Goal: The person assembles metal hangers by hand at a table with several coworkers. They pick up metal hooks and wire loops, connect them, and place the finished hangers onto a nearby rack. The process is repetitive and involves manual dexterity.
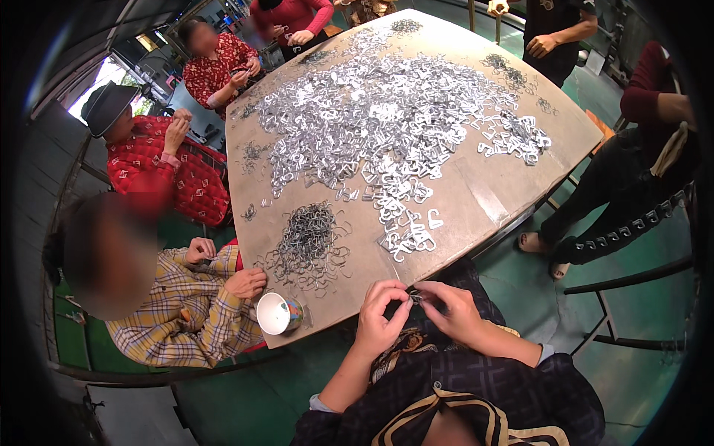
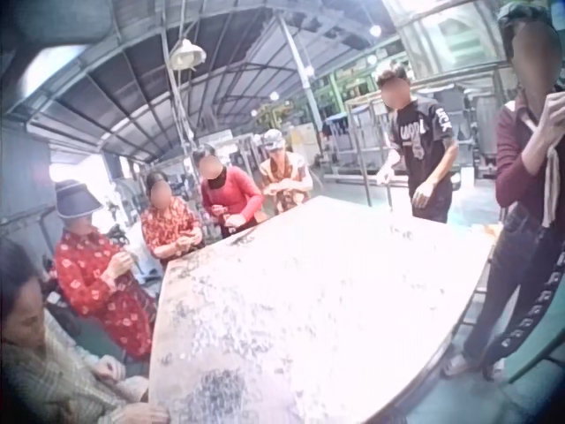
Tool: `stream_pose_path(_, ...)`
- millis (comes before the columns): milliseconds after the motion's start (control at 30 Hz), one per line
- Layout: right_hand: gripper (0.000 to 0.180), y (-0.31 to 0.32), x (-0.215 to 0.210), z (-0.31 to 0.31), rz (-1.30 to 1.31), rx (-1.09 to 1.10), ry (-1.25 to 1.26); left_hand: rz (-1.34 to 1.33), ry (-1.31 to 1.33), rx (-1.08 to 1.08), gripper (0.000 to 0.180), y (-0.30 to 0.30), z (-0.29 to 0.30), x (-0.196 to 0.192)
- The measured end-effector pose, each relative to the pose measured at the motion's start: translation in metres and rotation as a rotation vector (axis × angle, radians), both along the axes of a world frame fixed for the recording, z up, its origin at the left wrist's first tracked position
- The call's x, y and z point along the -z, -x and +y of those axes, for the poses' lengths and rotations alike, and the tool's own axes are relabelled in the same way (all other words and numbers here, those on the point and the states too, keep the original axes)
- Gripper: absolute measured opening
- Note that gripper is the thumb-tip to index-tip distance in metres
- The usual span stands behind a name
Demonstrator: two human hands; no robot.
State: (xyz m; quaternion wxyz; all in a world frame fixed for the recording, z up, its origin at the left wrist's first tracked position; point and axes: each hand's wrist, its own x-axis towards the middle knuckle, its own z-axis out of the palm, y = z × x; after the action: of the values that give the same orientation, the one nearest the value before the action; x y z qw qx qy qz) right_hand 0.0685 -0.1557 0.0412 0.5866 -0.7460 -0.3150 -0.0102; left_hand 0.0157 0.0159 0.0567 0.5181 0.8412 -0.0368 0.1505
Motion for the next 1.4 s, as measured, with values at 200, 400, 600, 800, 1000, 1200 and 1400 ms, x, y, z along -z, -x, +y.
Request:
stream_pose_path(200, 0.038, 0.001, 0.001, 0.001, -0.06, 0.023, 0.025, -0.074, 0.012, -0.095, 0.011, 0.003, -0.013, 0.01)
stream_pose_path(400, 0.038, -0.005, -0.005, 0.001, -0.09, -0.005, -0.017, -0.08, 0.189, -0.08, 0.012, 0.002, -0.019, 0.026)
stream_pose_path(600, 0.04, -0.007, 0.004, -0.003, -0.151, -0.021, 0.032, -0.146, -0.022, 0.012, 0.014, -0.003, -0.013, 0.015)
stream_pose_path(800, 0.039, -0.025, 0.006, -0.016, -0.178, -0.12, -0.001, -0.125, 0.031, 0.016, 0.015, 0.003, -0.009, 0.022)
stream_pose_path(1000, 0.036, -0.076, 0.041, -0.015, -0.037, 0.206, 0.252, -0.098, 0.088, 0.007, 0.014, 0.008, -0.012, 0.029)
stream_pose_path(1200, 0.038, -0.099, 0.062, 0.025, -0.183, 0.174, 0.411, -0.108, 0.03, 0.032, 0.014, 0.007, -0.017, 0.022)
stream_pose_path(1400, 0.03, -0.117, 0.07, 0.049, -0.264, 0.073, 0.711, -0.062, 0.024, 0.042, 0.014, 0.008, -0.021, 0.023)
